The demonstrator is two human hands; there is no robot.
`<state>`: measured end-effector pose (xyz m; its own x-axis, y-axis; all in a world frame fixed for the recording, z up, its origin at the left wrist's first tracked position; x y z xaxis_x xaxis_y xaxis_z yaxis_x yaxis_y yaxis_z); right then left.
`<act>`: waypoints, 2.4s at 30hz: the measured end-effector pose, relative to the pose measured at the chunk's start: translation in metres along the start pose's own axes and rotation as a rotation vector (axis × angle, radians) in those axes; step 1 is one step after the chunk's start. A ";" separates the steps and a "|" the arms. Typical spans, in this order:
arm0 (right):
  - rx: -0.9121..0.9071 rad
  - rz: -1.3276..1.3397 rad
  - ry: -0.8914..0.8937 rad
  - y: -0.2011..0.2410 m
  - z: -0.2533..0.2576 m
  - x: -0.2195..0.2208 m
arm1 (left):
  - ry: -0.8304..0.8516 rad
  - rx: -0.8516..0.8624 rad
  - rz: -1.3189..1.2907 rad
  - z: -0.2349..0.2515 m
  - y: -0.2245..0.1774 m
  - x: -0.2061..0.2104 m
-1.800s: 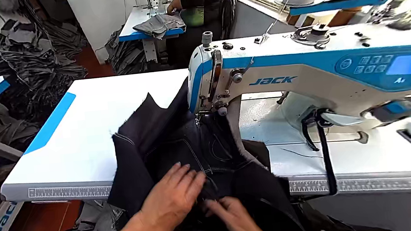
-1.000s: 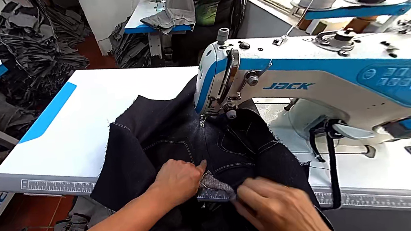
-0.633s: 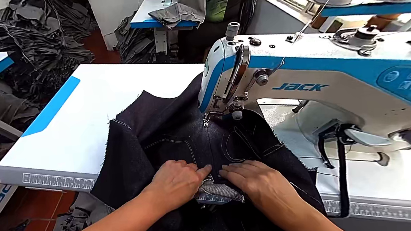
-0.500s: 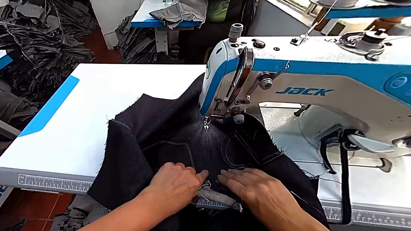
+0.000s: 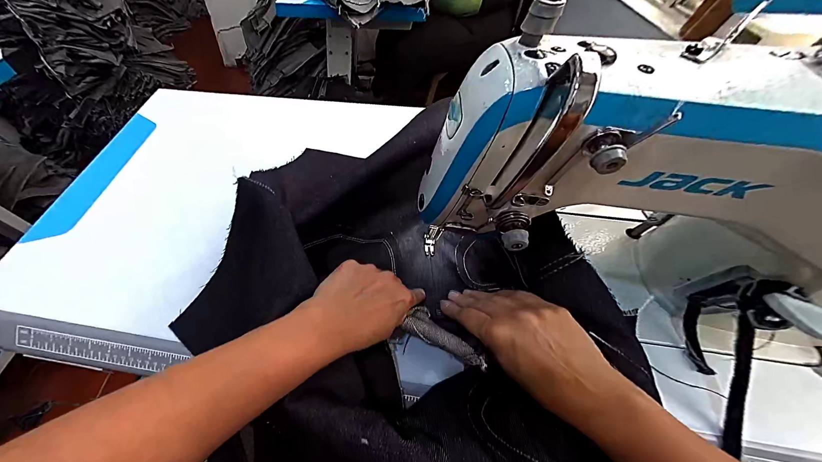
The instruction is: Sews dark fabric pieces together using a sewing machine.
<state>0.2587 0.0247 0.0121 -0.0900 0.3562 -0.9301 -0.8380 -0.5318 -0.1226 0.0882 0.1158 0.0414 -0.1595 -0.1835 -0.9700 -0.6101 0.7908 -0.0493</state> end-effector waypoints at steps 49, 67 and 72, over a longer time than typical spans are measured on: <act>-0.130 -0.008 0.026 -0.016 -0.003 0.009 | -0.103 0.123 -0.125 -0.001 0.004 0.017; -0.062 0.015 -0.072 -0.038 0.015 0.019 | 0.007 0.033 -0.120 0.028 0.017 -0.003; -0.029 0.005 -0.070 -0.041 0.019 0.023 | -0.018 0.024 -0.119 0.035 0.022 -0.005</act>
<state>0.2806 0.0696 0.0027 -0.1321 0.4055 -0.9045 -0.8215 -0.5555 -0.1291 0.1033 0.1546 0.0366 -0.0735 -0.2666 -0.9610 -0.6052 0.7778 -0.1695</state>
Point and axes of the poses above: each hand's wrist, its own z-axis towards the middle knuckle, its own x-axis out of the palm, y = z × x, the point moved 3 cm from there along z, towards the middle knuckle, and after that the axes turned 8 degrees about -x, right-handed, at the moved point
